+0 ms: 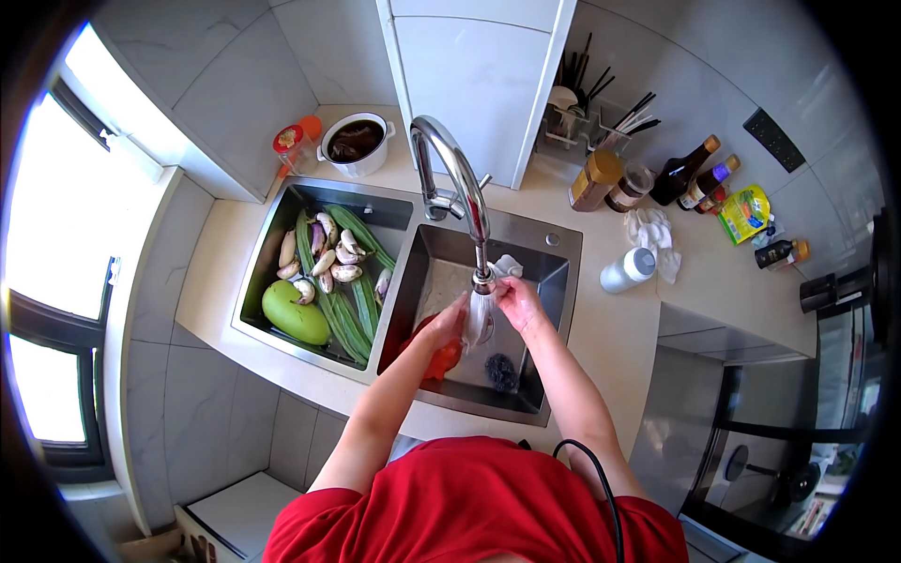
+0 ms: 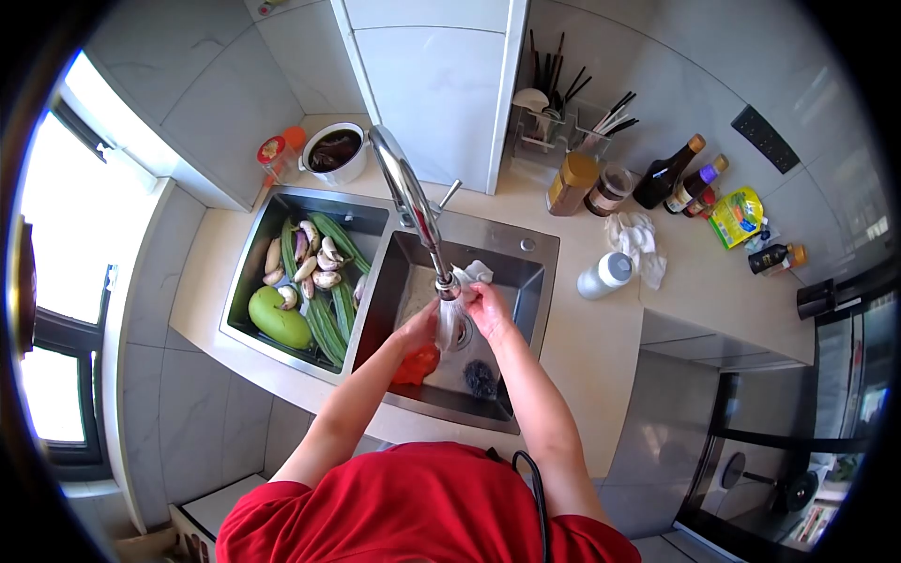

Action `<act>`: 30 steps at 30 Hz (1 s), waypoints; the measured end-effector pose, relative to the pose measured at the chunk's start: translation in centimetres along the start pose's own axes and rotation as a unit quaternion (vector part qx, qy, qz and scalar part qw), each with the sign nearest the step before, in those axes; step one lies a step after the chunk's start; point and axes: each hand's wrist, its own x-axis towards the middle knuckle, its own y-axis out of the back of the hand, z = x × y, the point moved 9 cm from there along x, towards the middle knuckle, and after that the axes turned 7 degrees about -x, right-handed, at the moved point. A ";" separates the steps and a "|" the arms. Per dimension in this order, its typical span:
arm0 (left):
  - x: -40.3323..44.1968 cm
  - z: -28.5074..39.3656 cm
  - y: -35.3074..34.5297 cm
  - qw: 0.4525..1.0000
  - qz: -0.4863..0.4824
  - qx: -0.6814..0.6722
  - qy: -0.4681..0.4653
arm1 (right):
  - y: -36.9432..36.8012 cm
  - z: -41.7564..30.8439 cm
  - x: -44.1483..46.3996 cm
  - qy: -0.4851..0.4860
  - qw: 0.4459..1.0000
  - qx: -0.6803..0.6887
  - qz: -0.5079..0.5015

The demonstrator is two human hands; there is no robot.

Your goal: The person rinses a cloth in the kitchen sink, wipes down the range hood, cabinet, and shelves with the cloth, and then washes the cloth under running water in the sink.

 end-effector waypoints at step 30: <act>1.3 1.0 -3.6 0.952 0.082 -0.246 -0.164 | 1.5 3.6 -2.4 0.216 0.856 -0.429 0.194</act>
